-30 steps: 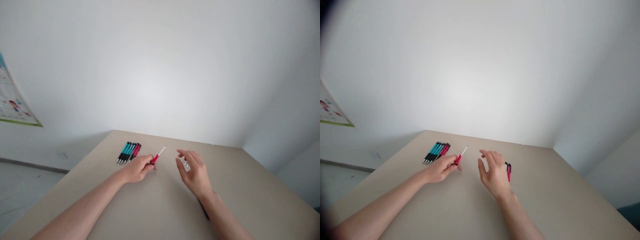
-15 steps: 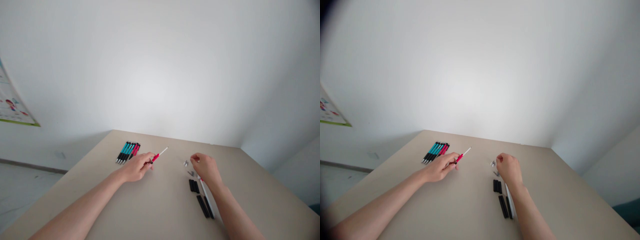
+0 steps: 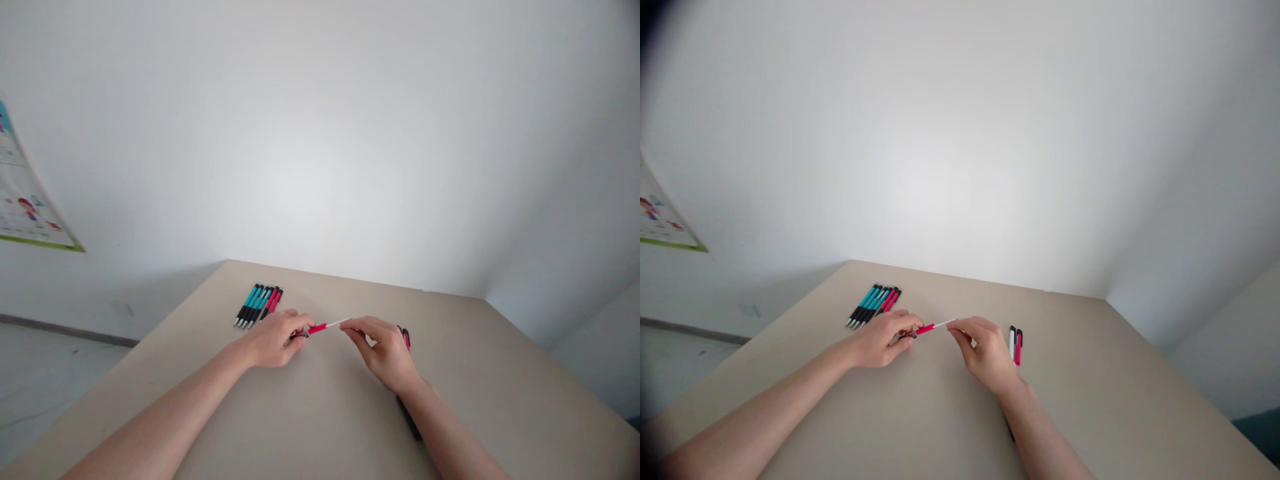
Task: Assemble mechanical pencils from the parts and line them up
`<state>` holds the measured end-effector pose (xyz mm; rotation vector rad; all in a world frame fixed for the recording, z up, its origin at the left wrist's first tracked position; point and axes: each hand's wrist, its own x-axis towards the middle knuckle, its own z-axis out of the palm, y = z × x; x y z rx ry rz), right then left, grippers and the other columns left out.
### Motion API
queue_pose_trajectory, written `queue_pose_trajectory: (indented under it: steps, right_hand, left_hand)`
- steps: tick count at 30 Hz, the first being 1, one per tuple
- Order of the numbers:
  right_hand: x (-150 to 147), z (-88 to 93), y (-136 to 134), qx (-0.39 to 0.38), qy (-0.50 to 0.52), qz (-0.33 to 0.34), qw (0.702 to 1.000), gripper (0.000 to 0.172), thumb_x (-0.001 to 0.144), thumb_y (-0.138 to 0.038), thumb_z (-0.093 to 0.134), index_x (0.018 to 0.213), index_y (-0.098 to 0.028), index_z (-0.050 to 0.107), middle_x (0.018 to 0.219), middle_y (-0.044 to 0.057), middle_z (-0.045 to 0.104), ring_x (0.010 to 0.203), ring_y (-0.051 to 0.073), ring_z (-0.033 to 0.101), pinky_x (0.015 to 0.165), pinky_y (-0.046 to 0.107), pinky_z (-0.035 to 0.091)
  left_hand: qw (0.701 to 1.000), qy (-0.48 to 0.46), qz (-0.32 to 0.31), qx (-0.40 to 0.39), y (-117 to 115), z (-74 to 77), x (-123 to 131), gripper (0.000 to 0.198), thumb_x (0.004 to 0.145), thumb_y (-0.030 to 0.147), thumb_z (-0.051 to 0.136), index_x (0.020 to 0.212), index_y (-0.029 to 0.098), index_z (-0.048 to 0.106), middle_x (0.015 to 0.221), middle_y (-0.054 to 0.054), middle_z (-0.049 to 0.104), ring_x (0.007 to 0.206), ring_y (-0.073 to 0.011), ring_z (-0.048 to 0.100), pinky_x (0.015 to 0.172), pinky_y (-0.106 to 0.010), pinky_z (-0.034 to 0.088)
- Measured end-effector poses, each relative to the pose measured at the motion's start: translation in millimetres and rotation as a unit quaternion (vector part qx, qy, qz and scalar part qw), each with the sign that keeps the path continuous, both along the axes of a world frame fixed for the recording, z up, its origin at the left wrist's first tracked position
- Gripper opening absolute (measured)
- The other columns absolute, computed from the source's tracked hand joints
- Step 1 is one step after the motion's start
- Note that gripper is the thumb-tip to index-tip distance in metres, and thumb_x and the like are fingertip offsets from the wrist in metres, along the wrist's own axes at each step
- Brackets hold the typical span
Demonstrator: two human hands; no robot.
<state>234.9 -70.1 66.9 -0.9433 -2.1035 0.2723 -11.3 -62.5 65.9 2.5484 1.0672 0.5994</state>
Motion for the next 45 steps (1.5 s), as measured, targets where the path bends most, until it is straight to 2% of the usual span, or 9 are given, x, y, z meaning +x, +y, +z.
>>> queue_pose_trajectory:
  steps: [6,13,16,21,24,28,32,38,45]
  right_hand:
    - [7,-4.0,4,-0.01,0.007,-0.083,0.997,0.027,0.087,-0.033,0.053,0.111,-0.022,0.062,0.078,0.001,0.068,0.051,0.011,0.051,0.057,0.024,0.047]
    - [1,-3.6,2,-0.021,-0.006,-0.064,0.998,0.021,0.089,-0.032,0.05,0.084,-0.022,0.069,0.076,0.002,0.07,0.058,0.013,0.058,0.06,0.023,0.045]
    - [5,1.8,2,-0.034,-0.062,-0.108,0.992,0.02,0.087,-0.03,0.051,0.08,-0.022,0.069,0.073,0.002,0.07,0.057,0.014,0.059,0.059,0.024,0.044]
    - [34,9.5,14,-0.112,-0.193,-0.271,0.936,0.014,0.076,-0.025,0.058,0.069,-0.024,0.07,0.068,0.002,0.07,0.065,0.019,0.064,0.055,0.025,0.039]
    - [52,4.2,21,-0.156,-0.246,-0.295,0.91,0.011,0.07,-0.025,0.062,0.063,-0.022,0.069,0.066,0.006,0.069,0.062,0.021,0.063,0.051,0.026,0.035]
    - [60,-8.8,24,-0.171,-0.269,-0.275,0.907,0.005,0.065,-0.021,0.065,0.063,-0.021,0.069,0.065,0.007,0.068,0.064,0.022,0.064,0.051,0.026,0.034]
    - [52,-9.5,24,-0.17,-0.274,-0.256,0.911,0.016,0.068,-0.012,0.055,0.059,-0.019,0.066,0.062,0.006,0.066,0.061,0.019,0.062,0.052,0.025,0.033]
    - [33,11.9,14,-0.097,-0.131,-0.126,0.979,0.016,0.083,-0.028,0.052,0.078,-0.02,0.065,0.068,0.001,0.064,0.061,0.014,0.057,0.057,0.023,0.039]
    - [29,13.7,9,-0.046,-0.076,-0.021,0.996,0.017,0.089,-0.026,0.049,0.082,-0.02,0.063,0.073,0.002,0.062,0.063,0.014,0.053,0.059,0.024,0.041]
  left_hand:
    - [1.0,-0.014,-0.012,-0.015,1,-2.1,0,0.02,0.082,0.013,0.048,0.101,0.02,0.053,0.073,-0.001,0.06,0.08,-0.0187,0.053,0.071,-0.027,0.037]
    - [0.999,-0.018,-0.018,-0.03,2,-4.3,-1,0.02,0.083,0.015,0.048,0.101,0.02,0.053,0.074,-0.001,0.06,0.073,-0.0162,0.052,0.067,-0.025,0.036]
    - [0.999,-0.024,-0.018,-0.039,2,-5.3,-1,0.016,0.084,0.016,0.047,0.098,0.019,0.053,0.073,0.0,0.059,0.067,-0.0142,0.051,0.065,-0.024,0.035]
    - [0.999,-0.023,-0.013,-0.038,2,-4.7,0,0.016,0.084,0.017,0.046,0.098,0.019,0.053,0.075,-0.001,0.061,0.072,-0.0156,0.053,0.068,-0.025,0.037]
    - [0.999,-0.012,-0.013,-0.034,2,-3.2,0,0.018,0.083,0.016,0.047,0.099,0.02,0.053,0.076,-0.001,0.061,0.073,-0.016,0.053,0.069,-0.025,0.037]
    - [0.999,-0.008,-0.018,-0.029,2,-2.7,0,0.021,0.082,0.014,0.048,0.101,0.02,0.054,0.077,-0.001,0.061,0.076,-0.0168,0.054,0.071,-0.025,0.038]
    - [1.0,-0.004,-0.018,-0.026,2,-3.8,0,0.023,0.082,0.013,0.048,0.102,0.02,0.055,0.079,-0.001,0.062,0.079,-0.0172,0.054,0.072,-0.025,0.039]
    - [1.0,0.005,-0.018,-0.018,4,-5.7,-2,0.025,0.081,0.01,0.048,0.103,0.02,0.057,0.081,-0.003,0.061,0.08,-0.0173,0.054,0.072,-0.025,0.039]
    - [1.0,0.006,-0.018,-0.016,5,-7.2,-3,0.027,0.082,0.01,0.047,0.105,0.02,0.058,0.082,-0.002,0.061,0.08,-0.0167,0.054,0.072,-0.024,0.039]
